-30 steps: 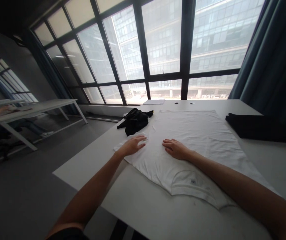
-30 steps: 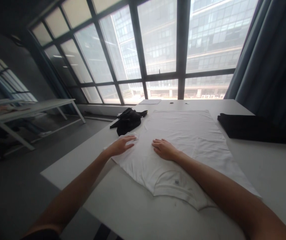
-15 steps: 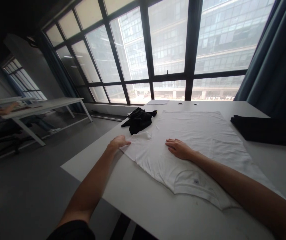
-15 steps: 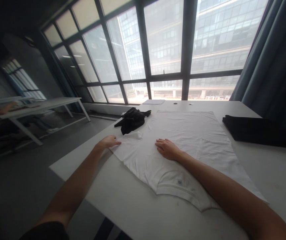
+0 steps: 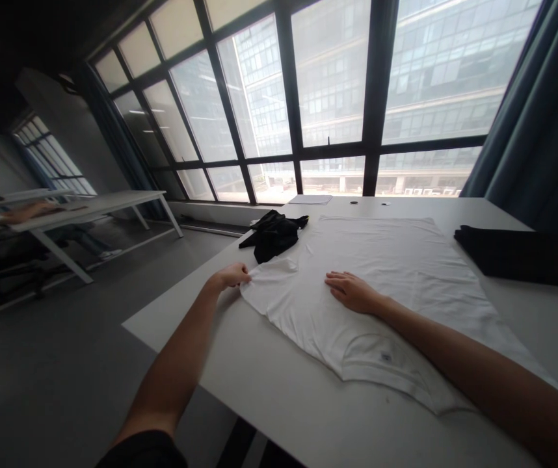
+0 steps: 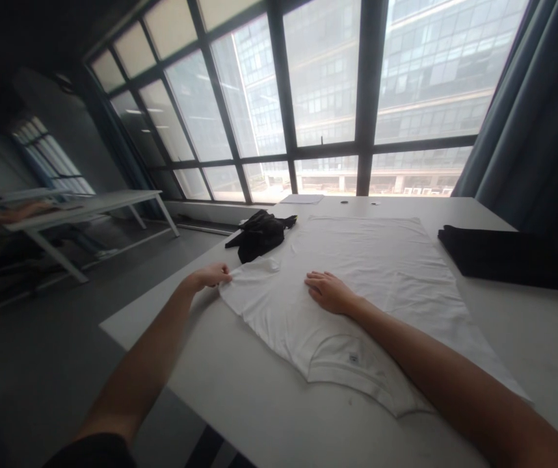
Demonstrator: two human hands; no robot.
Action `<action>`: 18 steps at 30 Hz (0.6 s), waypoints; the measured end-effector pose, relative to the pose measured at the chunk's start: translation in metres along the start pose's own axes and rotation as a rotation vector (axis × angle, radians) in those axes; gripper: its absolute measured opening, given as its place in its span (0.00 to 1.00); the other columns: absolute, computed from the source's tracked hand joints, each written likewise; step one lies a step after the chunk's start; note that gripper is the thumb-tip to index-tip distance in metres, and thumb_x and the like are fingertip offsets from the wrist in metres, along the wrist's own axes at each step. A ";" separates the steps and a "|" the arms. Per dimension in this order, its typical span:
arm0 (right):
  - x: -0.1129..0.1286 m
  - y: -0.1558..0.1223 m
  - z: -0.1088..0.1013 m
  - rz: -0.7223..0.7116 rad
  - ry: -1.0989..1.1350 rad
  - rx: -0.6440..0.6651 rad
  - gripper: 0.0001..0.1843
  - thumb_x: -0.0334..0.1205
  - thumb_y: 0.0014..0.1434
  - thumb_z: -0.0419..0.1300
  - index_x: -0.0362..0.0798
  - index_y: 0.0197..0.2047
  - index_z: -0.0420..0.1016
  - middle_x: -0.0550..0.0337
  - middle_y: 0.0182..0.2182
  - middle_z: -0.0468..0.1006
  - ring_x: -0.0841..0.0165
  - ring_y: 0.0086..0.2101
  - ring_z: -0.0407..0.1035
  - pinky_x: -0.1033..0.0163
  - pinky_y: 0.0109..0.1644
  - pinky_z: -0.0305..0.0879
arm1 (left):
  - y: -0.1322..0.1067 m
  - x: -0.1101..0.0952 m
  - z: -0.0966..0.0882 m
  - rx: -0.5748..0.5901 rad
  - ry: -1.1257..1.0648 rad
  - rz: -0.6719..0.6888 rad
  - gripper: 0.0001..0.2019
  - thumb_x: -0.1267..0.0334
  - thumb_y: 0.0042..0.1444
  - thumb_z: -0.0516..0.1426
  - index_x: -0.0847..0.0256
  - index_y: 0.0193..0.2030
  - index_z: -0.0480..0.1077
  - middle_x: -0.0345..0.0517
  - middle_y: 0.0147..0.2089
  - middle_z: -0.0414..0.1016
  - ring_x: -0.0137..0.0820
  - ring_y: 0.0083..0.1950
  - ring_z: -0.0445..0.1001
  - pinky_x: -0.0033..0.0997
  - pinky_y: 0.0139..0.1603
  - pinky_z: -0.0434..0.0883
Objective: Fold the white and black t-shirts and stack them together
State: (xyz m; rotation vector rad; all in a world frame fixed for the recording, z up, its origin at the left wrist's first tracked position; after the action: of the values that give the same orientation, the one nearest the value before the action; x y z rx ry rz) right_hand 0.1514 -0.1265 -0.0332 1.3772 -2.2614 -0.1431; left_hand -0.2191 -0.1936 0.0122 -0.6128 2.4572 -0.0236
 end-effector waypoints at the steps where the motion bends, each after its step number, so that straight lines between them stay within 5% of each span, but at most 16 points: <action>1: 0.000 0.000 0.000 -0.002 0.002 -0.005 0.22 0.38 0.67 0.54 0.50 0.63 0.73 0.48 0.64 0.69 0.57 0.66 0.60 0.46 0.70 0.53 | -0.001 -0.003 -0.001 -0.015 -0.007 0.012 0.12 0.66 0.40 0.64 0.61 0.33 0.70 0.39 0.26 0.70 0.32 0.29 0.71 0.25 0.27 0.64; 4: -0.001 0.001 0.001 -0.003 0.009 -0.010 0.22 0.38 0.67 0.54 0.51 0.63 0.73 0.48 0.64 0.70 0.57 0.66 0.60 0.45 0.70 0.53 | -0.009 -0.024 -0.004 -0.087 -0.154 0.163 0.17 0.66 0.43 0.62 0.62 0.43 0.73 0.42 0.34 0.76 0.33 0.35 0.75 0.25 0.32 0.69; 10: -0.001 0.002 -0.003 0.016 0.060 -0.050 0.23 0.37 0.65 0.56 0.47 0.62 0.74 0.46 0.62 0.72 0.55 0.63 0.64 0.46 0.68 0.56 | -0.049 -0.093 0.001 -0.302 -0.485 0.574 0.16 0.60 0.51 0.63 0.63 0.46 0.78 0.50 0.48 0.81 0.38 0.48 0.77 0.33 0.49 0.72; 15: -0.005 0.000 -0.010 0.059 0.318 -0.126 0.32 0.40 0.67 0.55 0.52 0.72 0.58 0.50 0.59 0.76 0.57 0.58 0.71 0.49 0.63 0.64 | -0.088 -0.147 0.047 -0.117 -0.564 0.783 0.18 0.59 0.56 0.65 0.61 0.53 0.77 0.52 0.55 0.79 0.37 0.50 0.78 0.35 0.52 0.73; 18: -0.009 -0.001 -0.012 0.087 0.441 -0.148 0.35 0.45 0.70 0.51 0.53 0.76 0.47 0.51 0.58 0.77 0.59 0.57 0.72 0.49 0.63 0.64 | -0.107 -0.165 0.087 0.274 -0.500 0.896 0.23 0.58 0.57 0.66 0.60 0.58 0.74 0.57 0.61 0.74 0.37 0.49 0.79 0.34 0.47 0.75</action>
State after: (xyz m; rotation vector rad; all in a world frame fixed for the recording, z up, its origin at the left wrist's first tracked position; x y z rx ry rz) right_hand 0.1608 -0.1177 -0.0263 1.1044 -1.8970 0.0227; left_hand -0.0080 -0.2071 0.0486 0.5608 1.9814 0.1311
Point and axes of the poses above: each hand's wrist, its own y-axis towards the middle knuckle, its own z-axis out of the palm, x = y × z, the point moved 6 cm from there along y, towards the middle knuckle
